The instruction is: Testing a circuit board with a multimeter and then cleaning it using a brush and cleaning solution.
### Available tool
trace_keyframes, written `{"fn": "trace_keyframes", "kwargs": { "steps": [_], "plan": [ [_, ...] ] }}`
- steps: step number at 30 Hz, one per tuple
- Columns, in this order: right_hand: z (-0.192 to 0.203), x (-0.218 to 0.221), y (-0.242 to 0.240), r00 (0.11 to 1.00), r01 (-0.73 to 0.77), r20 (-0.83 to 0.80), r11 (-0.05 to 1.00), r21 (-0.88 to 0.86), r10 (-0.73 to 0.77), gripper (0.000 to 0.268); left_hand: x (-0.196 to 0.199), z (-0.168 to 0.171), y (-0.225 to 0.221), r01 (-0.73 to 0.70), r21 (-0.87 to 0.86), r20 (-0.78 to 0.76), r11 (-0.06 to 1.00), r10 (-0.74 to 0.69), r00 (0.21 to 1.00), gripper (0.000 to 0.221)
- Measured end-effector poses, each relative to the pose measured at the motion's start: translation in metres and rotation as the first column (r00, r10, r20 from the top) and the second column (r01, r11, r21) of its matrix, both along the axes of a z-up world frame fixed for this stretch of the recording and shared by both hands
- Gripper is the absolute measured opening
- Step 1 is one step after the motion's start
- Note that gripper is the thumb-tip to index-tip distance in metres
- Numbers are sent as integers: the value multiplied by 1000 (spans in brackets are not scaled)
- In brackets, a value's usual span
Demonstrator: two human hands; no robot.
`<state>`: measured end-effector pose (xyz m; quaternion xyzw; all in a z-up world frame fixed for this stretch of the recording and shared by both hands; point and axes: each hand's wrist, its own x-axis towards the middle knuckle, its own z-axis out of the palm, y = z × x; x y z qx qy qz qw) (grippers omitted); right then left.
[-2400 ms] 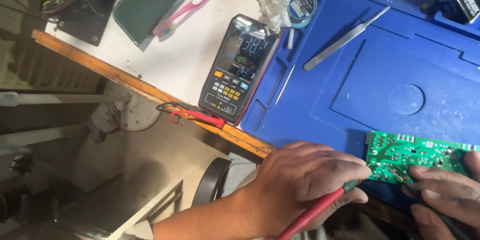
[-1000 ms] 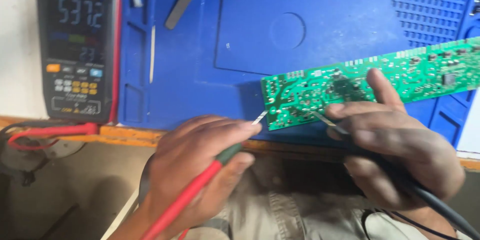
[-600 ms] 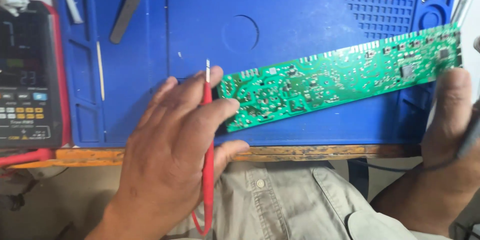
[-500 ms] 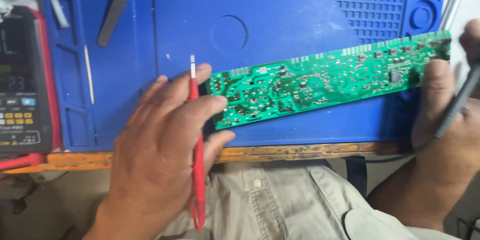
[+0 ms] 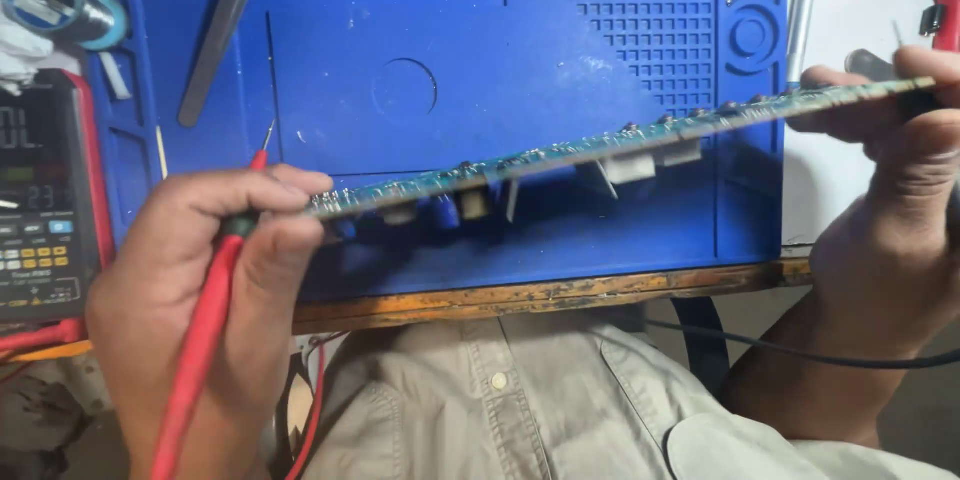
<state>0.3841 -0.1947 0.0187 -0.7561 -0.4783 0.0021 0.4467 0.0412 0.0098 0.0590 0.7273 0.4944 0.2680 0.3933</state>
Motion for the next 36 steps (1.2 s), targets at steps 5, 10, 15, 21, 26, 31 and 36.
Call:
{"fn": "trace_keyframes", "kwargs": {
  "steps": [5, 10, 15, 21, 26, 31, 36],
  "plan": [
    [4, -14, -2, 999, 9, -50, 999, 39, -7, 77, -5, 2, 4, -145, -84, -181, 986, 128, 975, 38],
    [8, -21, -6, 995, 27, -94, 999, 32, -24, 71, -16, -9, 3, -136, -50, -163, 990, 126, 979, 32],
    [11, -30, -6, 995, -59, -83, 997, -49, 55, 59, -29, -27, 0, 75, 330, 11, 941, -83, 996, 26],
    [9, -38, 0, 989, -85, -126, 994, -68, 76, 46, -37, -35, -1, 44, 350, -9, 936, -44, 999, 24],
    [6, -32, -3, 993, -29, -114, 991, -132, 14, 37, -40, -33, -1, 23, 304, -56, 952, -7, 998, 29],
    [-2, -23, -4, 992, -27, -125, 987, -156, 8, 37, -36, -32, 1, -4, 241, -87, 971, 26, 996, 30],
    [-6, -21, -2, 997, -29, -72, 995, -95, 22, 15, -31, -34, 3, 43, 344, -34, 938, -34, 999, 27]
  ]
}}
